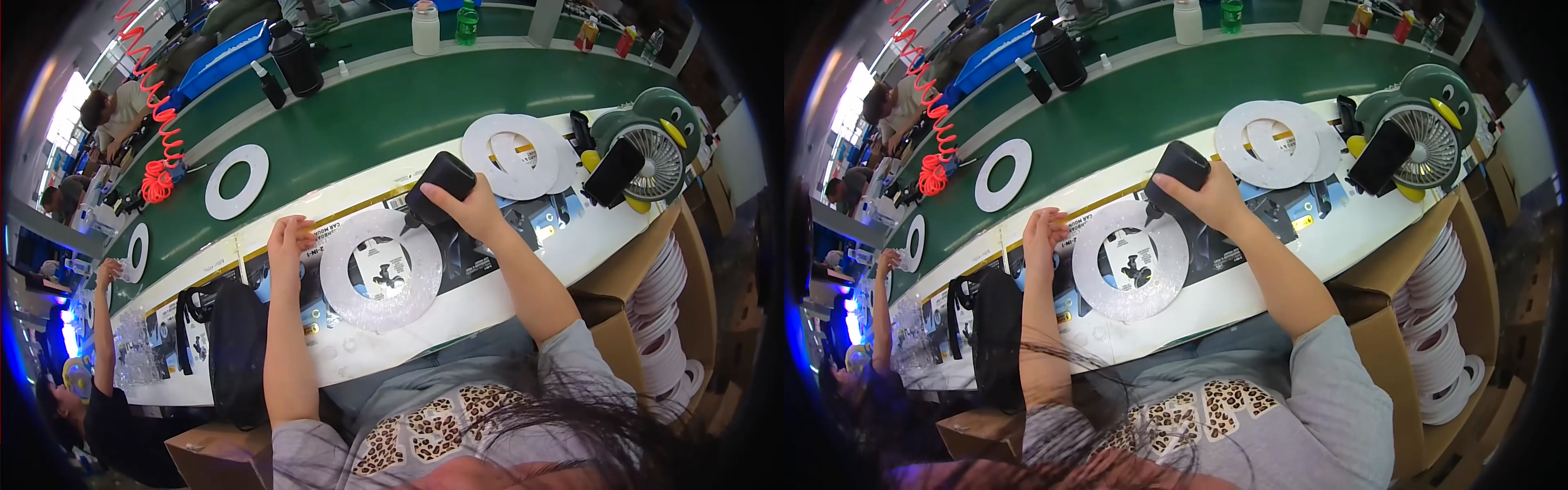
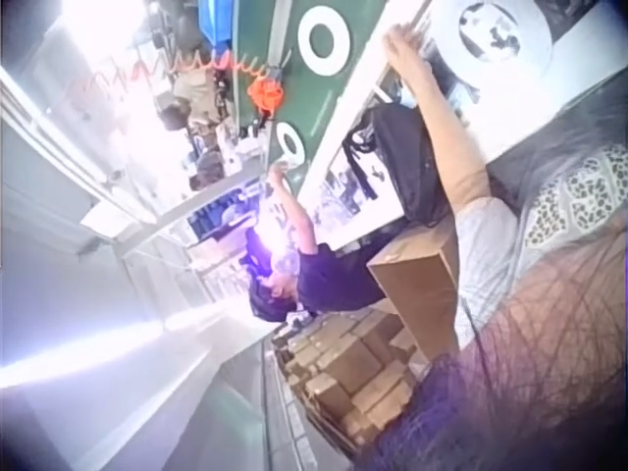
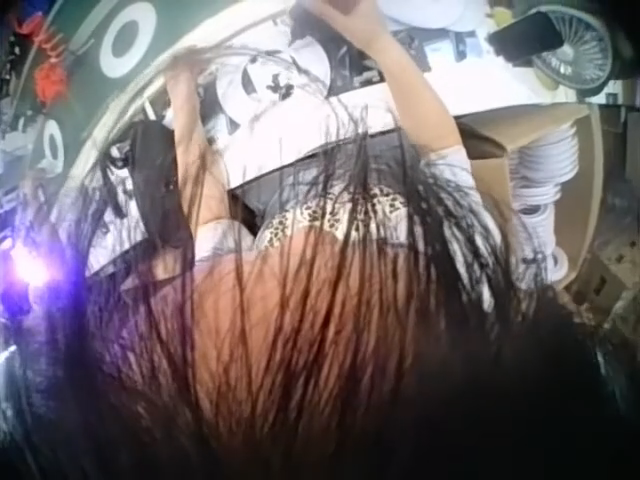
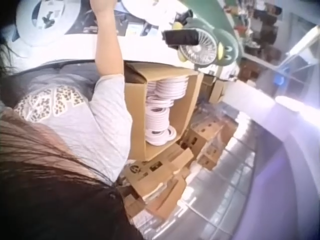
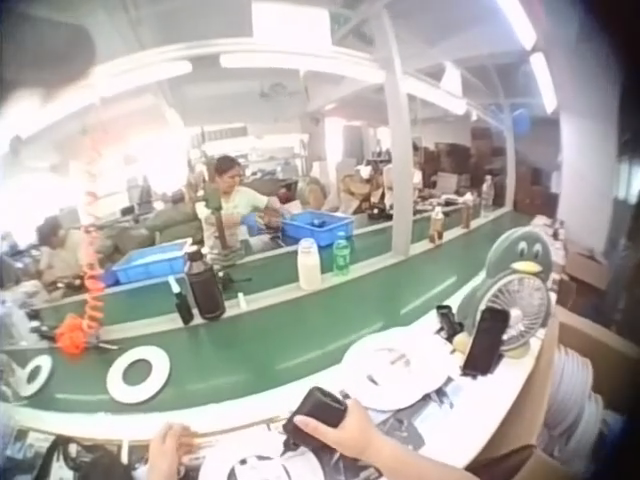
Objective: Applying glue to a circular light fixture component using a manual dispenser on an assembly line.
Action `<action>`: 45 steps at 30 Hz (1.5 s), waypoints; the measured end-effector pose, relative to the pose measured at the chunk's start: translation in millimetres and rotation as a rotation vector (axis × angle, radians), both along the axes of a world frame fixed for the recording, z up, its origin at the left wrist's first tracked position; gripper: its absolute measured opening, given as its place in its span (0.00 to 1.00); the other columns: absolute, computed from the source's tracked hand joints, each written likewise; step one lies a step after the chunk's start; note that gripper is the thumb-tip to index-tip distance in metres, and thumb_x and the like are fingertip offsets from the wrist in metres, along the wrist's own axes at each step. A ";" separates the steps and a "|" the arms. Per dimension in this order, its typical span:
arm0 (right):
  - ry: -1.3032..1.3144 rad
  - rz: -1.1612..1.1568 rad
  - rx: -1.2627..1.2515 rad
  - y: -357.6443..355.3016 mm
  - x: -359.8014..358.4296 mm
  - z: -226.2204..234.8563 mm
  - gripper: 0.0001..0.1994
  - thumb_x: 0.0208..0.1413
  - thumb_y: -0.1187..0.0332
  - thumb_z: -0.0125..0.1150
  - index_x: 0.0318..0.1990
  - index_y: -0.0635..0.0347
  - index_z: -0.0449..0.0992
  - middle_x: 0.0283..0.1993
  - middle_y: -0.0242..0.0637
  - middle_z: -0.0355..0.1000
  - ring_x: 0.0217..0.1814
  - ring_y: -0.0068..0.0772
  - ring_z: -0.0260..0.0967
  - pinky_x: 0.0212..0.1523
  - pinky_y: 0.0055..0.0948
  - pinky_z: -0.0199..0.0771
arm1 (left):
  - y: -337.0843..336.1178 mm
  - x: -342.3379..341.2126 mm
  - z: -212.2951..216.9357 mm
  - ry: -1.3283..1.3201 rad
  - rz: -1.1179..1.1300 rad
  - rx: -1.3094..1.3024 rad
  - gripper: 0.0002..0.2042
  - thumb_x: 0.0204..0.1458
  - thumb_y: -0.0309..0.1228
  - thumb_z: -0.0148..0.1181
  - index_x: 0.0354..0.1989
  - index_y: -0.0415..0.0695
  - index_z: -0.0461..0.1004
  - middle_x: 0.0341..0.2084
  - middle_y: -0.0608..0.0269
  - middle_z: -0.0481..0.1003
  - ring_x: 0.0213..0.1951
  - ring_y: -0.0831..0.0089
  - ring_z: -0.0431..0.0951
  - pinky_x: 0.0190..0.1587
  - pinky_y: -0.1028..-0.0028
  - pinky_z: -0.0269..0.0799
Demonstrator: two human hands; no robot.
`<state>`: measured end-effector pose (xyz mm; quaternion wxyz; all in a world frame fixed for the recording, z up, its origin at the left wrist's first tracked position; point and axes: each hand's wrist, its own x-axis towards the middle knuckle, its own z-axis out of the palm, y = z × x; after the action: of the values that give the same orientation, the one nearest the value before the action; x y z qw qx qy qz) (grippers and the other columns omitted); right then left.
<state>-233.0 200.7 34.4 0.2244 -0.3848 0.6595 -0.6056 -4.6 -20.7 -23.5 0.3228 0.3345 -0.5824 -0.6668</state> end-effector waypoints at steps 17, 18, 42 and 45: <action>0.315 0.038 0.070 -0.5 2.2 -1.5 0.14 0.48 0.61 0.68 0.29 0.66 0.78 0.22 0.35 0.75 0.23 0.20 0.69 0.27 0.21 0.68 | 12.4 -5.3 -1.4 -0.226 -0.046 -0.354 0.09 0.61 0.31 0.47 0.38 0.39 0.70 0.28 0.64 0.75 0.26 0.82 0.71 0.30 0.82 0.67; 0.324 0.034 0.088 0.0 1.7 -2.5 0.14 0.48 0.61 0.67 0.29 0.66 0.78 0.22 0.35 0.75 0.23 0.20 0.69 0.26 0.21 0.68 | 12.4 -5.7 -2.3 -0.225 -0.049 -0.351 0.09 0.61 0.31 0.47 0.38 0.39 0.70 0.28 0.64 0.75 0.26 0.82 0.71 0.30 0.82 0.67; 0.334 0.043 0.116 1.4 3.6 1.0 0.15 0.48 0.60 0.67 0.29 0.66 0.78 0.21 0.34 0.74 0.22 0.20 0.68 0.25 0.21 0.67 | 11.3 -5.7 -4.4 -0.228 -0.061 -0.384 0.09 0.61 0.31 0.47 0.38 0.39 0.71 0.29 0.63 0.76 0.26 0.82 0.71 0.30 0.82 0.67; 0.339 0.039 0.142 1.9 2.4 1.9 0.15 0.48 0.60 0.67 0.29 0.66 0.78 0.21 0.35 0.74 0.22 0.20 0.68 0.25 0.21 0.67 | 11.4 -6.4 -4.3 -0.243 -0.061 -0.388 0.09 0.61 0.32 0.47 0.38 0.39 0.71 0.29 0.63 0.75 0.26 0.82 0.71 0.30 0.82 0.67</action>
<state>-230.7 202.6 36.3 0.1481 -0.4772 0.7213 -0.4797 -11.0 -9.3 -27.8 0.2883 0.3260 -0.7442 -0.5068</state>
